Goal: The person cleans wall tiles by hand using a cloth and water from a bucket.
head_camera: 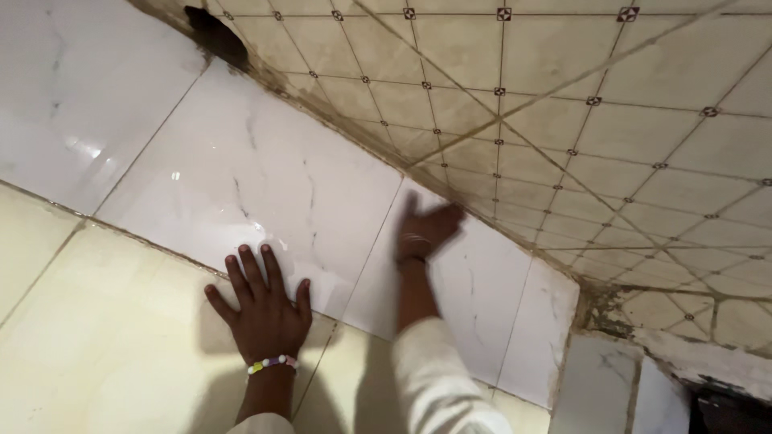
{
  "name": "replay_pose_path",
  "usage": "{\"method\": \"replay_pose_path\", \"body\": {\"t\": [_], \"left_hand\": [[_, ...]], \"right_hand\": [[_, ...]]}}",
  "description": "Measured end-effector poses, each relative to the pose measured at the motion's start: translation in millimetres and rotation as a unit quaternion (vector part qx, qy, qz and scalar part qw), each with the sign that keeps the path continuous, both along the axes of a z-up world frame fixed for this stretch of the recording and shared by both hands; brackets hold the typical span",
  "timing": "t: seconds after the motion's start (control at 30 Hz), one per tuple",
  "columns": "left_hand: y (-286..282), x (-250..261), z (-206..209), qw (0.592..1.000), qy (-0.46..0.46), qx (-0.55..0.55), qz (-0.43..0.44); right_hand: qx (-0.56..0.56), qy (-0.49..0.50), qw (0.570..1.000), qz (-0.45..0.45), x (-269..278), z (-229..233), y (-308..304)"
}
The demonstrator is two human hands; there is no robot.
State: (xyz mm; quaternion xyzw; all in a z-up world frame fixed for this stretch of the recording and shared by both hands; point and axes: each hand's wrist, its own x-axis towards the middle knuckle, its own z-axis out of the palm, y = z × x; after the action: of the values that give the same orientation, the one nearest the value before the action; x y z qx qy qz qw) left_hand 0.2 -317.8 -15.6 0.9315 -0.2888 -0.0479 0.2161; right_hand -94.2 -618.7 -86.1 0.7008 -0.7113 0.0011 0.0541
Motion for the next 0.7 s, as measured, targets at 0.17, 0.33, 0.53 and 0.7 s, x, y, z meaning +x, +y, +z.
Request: {"method": "replay_pose_path", "body": {"t": [0.17,0.33,0.53,0.7], "left_hand": [[-0.9,2.4,-2.0,0.980,-0.102,0.172,-0.017],[0.1,2.7,3.2,0.924,-0.154,0.346,-0.056],[-1.6,3.2,4.1,1.000,0.002,-0.015,0.011],[4.5,5.7,6.3,1.000,0.018,-0.015,-0.009]], "right_hand": [[-0.015,-0.065,0.979,0.193,182.0,-8.7,103.4],[0.094,-0.316,0.827,0.456,185.8,11.7,131.5],[0.046,-0.143,0.969,0.198,-37.3,36.6,130.8],[-0.007,-0.226,0.941,0.253,24.7,0.0,155.3]]}}
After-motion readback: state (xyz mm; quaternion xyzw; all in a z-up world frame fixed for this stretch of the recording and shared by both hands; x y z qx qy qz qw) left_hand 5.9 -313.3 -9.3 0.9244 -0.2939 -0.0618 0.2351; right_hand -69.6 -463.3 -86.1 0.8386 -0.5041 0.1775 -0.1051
